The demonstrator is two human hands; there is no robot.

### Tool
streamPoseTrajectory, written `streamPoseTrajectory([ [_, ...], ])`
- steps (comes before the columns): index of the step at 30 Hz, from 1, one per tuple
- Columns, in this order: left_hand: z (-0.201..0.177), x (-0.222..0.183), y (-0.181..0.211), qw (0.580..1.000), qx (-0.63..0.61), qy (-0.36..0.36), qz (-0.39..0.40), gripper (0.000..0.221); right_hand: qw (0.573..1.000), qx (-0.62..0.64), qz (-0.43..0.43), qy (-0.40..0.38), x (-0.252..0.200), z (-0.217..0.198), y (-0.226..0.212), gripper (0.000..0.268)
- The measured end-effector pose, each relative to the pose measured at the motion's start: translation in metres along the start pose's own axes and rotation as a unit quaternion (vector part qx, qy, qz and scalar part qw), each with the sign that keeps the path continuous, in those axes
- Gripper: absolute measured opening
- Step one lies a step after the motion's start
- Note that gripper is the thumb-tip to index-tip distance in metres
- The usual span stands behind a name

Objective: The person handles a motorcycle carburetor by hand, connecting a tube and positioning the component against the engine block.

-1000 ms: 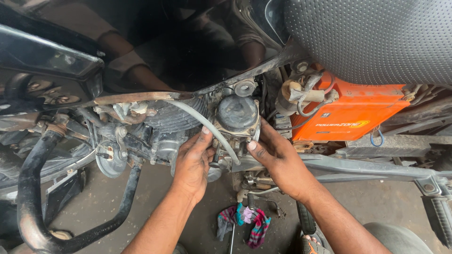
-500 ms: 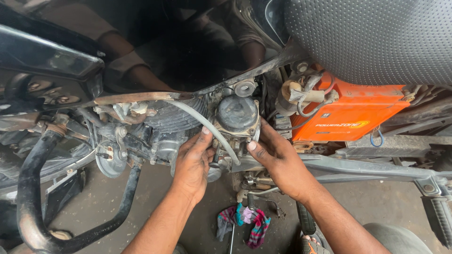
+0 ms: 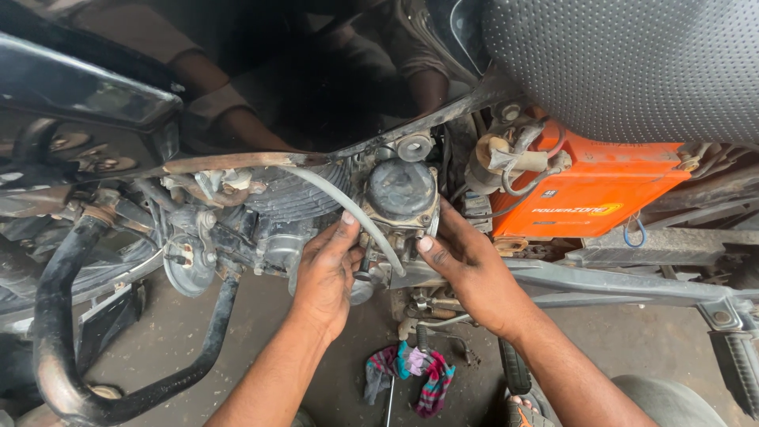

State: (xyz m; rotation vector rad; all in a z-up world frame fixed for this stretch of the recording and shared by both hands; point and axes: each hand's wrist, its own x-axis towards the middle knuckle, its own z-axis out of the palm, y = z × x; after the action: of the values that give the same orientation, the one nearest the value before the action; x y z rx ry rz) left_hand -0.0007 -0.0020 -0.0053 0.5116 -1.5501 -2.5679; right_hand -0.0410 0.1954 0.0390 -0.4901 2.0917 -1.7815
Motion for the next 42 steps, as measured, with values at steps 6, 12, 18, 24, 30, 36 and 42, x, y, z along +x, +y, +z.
streamPoseTrajectory([
  [6, 0.0049, -0.0028, 0.0043, 0.998, -0.046, -0.027, 0.013, 0.059, 1.0, 0.012, -0.008, -0.002, -0.0008, 0.0006, 0.0014, 0.078],
  [12, 0.0012, -0.0004, 0.0008, 0.999, -0.033, -0.025, 0.013, 0.06, 1.0, 0.016, -0.025, -0.007, -0.0002, 0.0004, 0.0022, 0.077],
  [18, 0.0039, -0.003, 0.0039, 0.999, -0.042, -0.032, 0.012, 0.06, 1.0, 0.004, -0.008, 0.003, -0.0012, 0.0008, 0.0004, 0.078],
  [24, 0.0042, -0.0043, 0.0046, 0.999, -0.034, -0.025, 0.007, 0.06, 1.0, -0.007, -0.005, 0.004, -0.0013, 0.0006, 0.0007, 0.078],
  [30, 0.0012, -0.0011, 0.0007, 1.0, -0.023, -0.017, 0.001, 0.06, 1.0, -0.005, -0.018, -0.002, -0.0017, 0.0002, 0.0006, 0.078],
  [36, 0.0013, -0.0019, 0.0021, 0.999, -0.024, -0.023, 0.004, 0.062, 1.0, 0.002, -0.017, -0.003, -0.0016, 0.0007, 0.0001, 0.078],
  [42, 0.0029, -0.0033, 0.005, 1.0, -0.017, -0.016, -0.002, 0.063, 1.0, 0.007, -0.021, -0.002, -0.0014, 0.0004, 0.002, 0.078],
])
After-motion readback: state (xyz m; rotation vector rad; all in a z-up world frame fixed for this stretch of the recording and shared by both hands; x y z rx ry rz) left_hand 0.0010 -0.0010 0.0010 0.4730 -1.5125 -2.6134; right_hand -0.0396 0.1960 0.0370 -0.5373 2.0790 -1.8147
